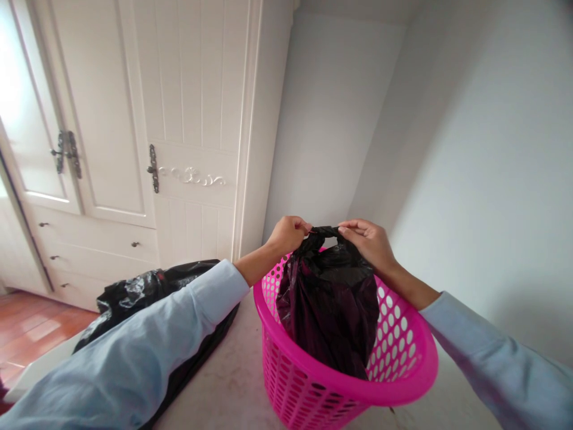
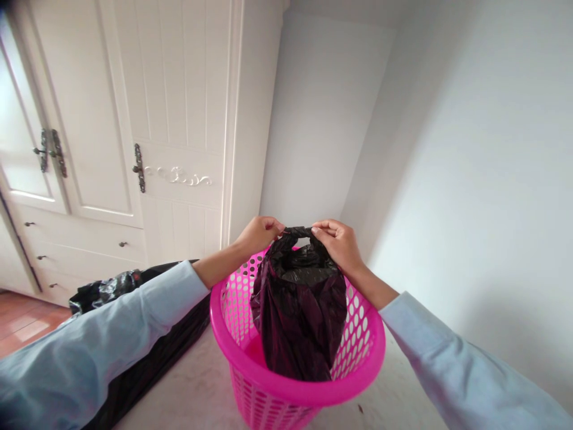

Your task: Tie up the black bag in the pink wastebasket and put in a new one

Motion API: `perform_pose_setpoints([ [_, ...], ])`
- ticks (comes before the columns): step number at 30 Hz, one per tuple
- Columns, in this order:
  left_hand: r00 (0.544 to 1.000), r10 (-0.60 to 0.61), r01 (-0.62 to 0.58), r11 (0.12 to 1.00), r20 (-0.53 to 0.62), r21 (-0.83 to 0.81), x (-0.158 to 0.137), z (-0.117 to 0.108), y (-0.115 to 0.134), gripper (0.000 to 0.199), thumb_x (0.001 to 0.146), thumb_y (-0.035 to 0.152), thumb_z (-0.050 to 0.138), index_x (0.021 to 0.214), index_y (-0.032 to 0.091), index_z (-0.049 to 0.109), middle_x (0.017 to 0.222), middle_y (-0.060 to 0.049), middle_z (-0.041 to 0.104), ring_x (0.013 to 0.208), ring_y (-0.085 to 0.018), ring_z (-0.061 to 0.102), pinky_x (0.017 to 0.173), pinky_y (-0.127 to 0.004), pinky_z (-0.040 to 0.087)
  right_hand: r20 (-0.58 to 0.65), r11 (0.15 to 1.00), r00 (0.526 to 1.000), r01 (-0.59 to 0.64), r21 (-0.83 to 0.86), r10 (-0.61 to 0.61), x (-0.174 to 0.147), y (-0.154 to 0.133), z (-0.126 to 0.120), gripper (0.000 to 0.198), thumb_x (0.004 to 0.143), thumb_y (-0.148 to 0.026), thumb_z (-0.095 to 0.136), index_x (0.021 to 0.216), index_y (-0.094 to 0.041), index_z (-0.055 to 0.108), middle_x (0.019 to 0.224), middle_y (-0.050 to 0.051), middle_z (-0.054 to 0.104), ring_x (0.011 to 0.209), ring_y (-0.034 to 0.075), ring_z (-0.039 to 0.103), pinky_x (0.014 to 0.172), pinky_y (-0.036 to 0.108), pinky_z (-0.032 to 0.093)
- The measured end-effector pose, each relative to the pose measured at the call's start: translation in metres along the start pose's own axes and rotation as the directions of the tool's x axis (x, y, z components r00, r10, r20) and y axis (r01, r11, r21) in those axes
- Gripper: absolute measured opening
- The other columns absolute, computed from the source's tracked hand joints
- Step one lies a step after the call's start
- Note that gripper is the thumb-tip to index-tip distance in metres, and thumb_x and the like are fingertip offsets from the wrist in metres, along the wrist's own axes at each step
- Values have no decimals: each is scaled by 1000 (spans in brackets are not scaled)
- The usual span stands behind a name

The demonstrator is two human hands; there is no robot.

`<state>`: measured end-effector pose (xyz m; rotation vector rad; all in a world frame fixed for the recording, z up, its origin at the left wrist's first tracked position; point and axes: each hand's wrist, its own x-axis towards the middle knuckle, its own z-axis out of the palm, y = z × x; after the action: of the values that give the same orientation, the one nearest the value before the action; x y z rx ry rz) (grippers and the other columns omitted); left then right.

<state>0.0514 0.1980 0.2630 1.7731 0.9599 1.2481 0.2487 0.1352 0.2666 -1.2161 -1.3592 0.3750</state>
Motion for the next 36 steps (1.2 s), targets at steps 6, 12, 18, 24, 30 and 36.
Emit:
perform_pose_setpoints([
  [6,984,-143,125,978,-101,-168,-3,-1,5,33,89,18,62,56,17,62,57,-1,60,57,-14,52,59,-28,36,-160,982,985,-41,185,71,2,1,-10,39,56,-41,84,83,-16,73,75,5,75,66,16,64,64,28,49],
  [12,915,-354,238,863,-195,-446,-6,-3,16,28,93,18,58,66,16,60,73,-4,65,57,-11,52,54,-27,35,-288,975,954,-23,221,88,5,2,-12,38,54,-33,81,84,-16,66,70,1,69,64,15,60,60,27,45],
  [18,829,-522,269,685,-200,-677,3,-5,10,26,95,13,47,69,18,51,63,2,54,49,-8,45,50,-24,33,-414,980,906,1,200,84,8,3,-12,29,56,-26,70,81,-18,58,67,-3,61,62,12,53,56,24,39],
  [24,778,-560,185,639,-286,-747,5,-8,8,32,96,13,43,65,18,49,58,3,48,48,-7,40,47,-23,29,-498,981,856,-55,184,141,8,2,-12,27,60,-21,65,83,-20,52,64,-5,57,62,13,50,54,24,38],
  [30,737,-600,143,589,-311,-796,7,-11,5,28,92,9,47,66,19,50,57,4,48,48,-8,41,46,-23,29,-553,962,799,-113,248,236,8,4,-17,27,65,-17,62,88,-21,49,69,-5,53,63,11,51,54,22,39],
  [36,725,-631,106,497,-275,-861,3,-15,10,26,88,6,46,66,18,47,57,5,45,48,-6,42,47,-20,30,-583,955,769,-116,275,261,14,14,-22,30,63,-18,63,88,-22,46,73,-4,53,61,11,51,50,21,39],
])
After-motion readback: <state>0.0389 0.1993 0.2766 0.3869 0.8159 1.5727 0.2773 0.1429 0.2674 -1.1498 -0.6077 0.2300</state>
